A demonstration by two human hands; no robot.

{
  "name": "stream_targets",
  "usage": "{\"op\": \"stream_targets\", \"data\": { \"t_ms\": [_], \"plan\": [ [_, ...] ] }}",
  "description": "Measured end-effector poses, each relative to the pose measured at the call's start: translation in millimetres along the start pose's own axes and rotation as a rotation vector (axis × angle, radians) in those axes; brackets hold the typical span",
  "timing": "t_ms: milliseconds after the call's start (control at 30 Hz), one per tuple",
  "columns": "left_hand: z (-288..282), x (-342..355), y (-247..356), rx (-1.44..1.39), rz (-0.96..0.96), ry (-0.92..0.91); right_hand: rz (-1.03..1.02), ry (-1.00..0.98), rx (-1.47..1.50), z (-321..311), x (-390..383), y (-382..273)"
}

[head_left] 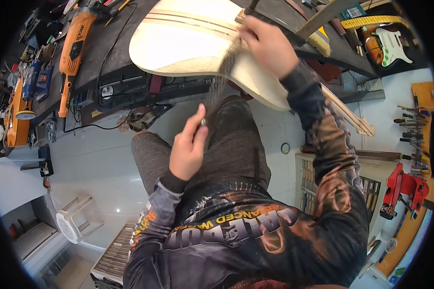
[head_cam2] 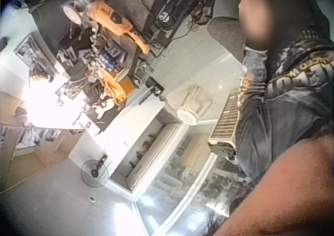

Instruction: The person uses a rasp to shape the contours of a wooden guitar body. They clear away wood shavings with a brush and then use a power sander on the surface of the wood.

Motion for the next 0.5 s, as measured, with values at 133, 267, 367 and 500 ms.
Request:
{"op": "stream_targets", "data": {
  "t_ms": [133,267,367,500],
  "plan": [
    [-6.5,-57.2,-23.0,0.016,0.054,-0.156,0.068,0.013,0.089,-34.5,-63.9,-13.8],
    [1.3,1.5,-4.2,0.002,-0.01,-0.023,-0.014,0.078,0.056,-13.8,-7.7,-7.4],
    [6.1,2.1,0.0,-0.029,-0.023,-0.013,-0.065,0.095,0.028,1.0,4.2,-0.9],
    [-4.6,-52.3,-12.5,0.032,0.029,-0.132,0.062,-0.015,0.067,-35.0,-58.6,-13.7]
  ]
}}
Point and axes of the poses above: each hand's wrist, its own x-axis towards the middle knuckle, its own z-axis out of the palm, y = z × x, the point moved 3 cm from there along x, towards the middle knuckle, and after that the axes turned 15 degrees about y, right-handed, at the moved point
